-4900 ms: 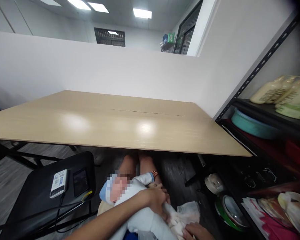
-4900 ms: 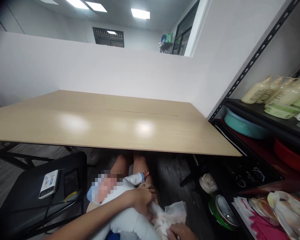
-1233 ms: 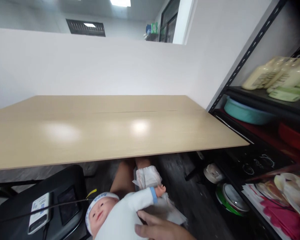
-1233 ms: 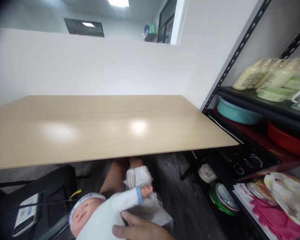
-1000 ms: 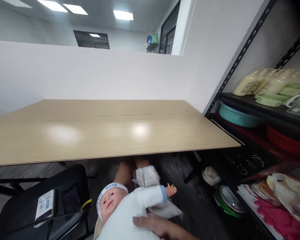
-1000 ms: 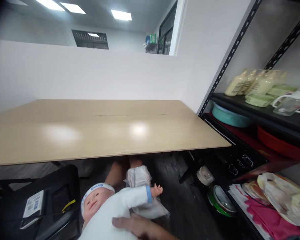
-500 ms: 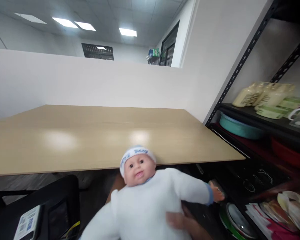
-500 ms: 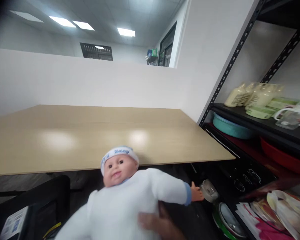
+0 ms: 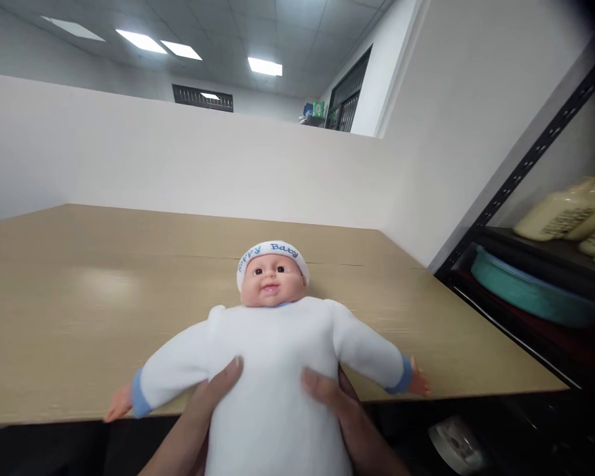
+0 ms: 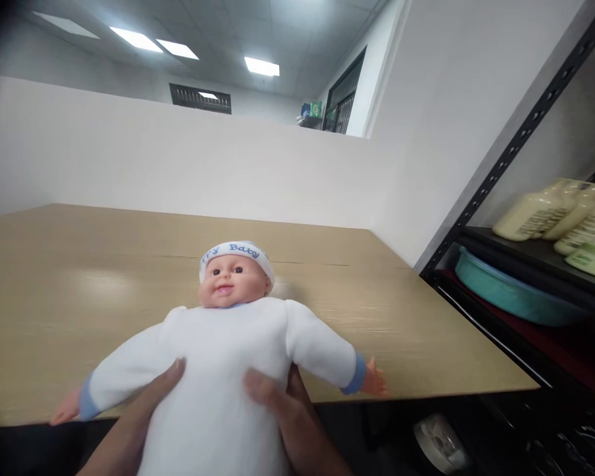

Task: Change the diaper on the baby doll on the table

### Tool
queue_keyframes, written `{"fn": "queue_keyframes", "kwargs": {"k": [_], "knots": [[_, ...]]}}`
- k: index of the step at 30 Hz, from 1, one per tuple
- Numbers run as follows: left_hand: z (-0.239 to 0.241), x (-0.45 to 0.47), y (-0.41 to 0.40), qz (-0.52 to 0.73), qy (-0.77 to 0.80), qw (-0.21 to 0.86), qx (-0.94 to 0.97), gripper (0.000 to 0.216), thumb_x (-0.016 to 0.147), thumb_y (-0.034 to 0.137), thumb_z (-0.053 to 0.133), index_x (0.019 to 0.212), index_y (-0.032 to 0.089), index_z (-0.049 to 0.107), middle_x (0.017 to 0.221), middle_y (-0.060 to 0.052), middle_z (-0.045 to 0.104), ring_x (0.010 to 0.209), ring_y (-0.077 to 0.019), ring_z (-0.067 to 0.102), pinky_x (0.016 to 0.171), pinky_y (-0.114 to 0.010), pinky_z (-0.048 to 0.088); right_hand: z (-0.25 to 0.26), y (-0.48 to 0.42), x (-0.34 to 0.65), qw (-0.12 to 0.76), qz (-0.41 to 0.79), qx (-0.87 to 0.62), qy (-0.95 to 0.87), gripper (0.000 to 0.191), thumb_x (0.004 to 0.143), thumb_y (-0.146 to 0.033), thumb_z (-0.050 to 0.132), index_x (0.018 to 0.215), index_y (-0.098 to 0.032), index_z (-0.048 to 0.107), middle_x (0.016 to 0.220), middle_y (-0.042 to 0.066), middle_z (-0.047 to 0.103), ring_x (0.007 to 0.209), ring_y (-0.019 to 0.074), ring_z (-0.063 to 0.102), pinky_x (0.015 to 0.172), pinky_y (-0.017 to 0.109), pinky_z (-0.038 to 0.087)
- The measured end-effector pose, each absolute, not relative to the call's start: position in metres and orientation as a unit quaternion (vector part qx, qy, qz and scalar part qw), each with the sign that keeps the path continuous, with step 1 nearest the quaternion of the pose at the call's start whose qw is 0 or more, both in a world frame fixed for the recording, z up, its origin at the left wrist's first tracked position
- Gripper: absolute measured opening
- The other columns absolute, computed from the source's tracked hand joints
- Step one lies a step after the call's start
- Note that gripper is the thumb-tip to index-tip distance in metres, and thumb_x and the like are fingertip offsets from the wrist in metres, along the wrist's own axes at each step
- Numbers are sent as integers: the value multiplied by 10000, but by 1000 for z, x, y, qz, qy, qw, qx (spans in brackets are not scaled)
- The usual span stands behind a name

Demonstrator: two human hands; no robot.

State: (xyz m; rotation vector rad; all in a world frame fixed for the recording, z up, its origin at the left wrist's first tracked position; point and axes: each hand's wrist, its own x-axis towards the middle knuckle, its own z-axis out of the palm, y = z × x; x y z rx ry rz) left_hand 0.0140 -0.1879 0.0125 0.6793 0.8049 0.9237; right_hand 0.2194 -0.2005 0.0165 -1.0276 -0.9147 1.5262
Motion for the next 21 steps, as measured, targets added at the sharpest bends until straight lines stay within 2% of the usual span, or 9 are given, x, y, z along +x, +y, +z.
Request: {"fn": "queue_keyframes", "kwargs": {"k": [4, 9, 14, 17, 21], "knots": [[21, 18, -128, 399, 394, 784, 265, 905, 840, 466, 835, 1596, 167, 438, 1328, -170, 739, 1277, -390, 680, 1120, -512, 551, 18, -153, 215, 556, 587, -457, -371, 809, 721, -630, 830, 1437, -299, 649, 1232, 149, 771, 1098, 444, 742, 882, 605, 631], [16, 16, -72, 353, 363, 766, 396, 723, 877, 486, 798, 1486, 163, 580, 1404, -158, 697, 1343, -355, 641, 1143, -454, 531, 11, -99, 227, 552, 582, -460, -381, 711, 776, -549, 826, 1401, -260, 648, 1265, 99, 761, 1195, 403, 704, 984, 547, 592], [18, 3, -45, 274, 444, 659, 542, 672, 860, 641, 752, 1326, 159, 712, 1398, -141, 704, 1310, -379, 654, 1156, -476, 502, 2, -70, 233, 566, 583, -449, -371, 654, 734, -503, 870, 1321, -279, 688, 1203, 63, 784, 1170, 381, 717, 931, 482, 618], [16, 0, -40, 268, 466, 638, 552, 662, 887, 686, 690, 1318, 185, 723, 1423, -114, 692, 1370, -372, 608, 1154, -449, 502, -3, -61, 231, 575, 587, -446, -355, 622, 720, -501, 870, 1276, -279, 704, 1184, 54, 793, 1116, 358, 741, 901, 459, 628], [1, 12, -27, 340, 406, 676, 512, 653, 918, 612, 703, 1438, 223, 633, 1513, -83, 626, 1420, -325, 570, 1172, -397, 497, -6, -46, 224, 593, 568, -461, -337, 581, 704, -520, 852, 1199, -242, 729, 1146, 70, 801, 1108, 347, 745, 908, 425, 636]]}}
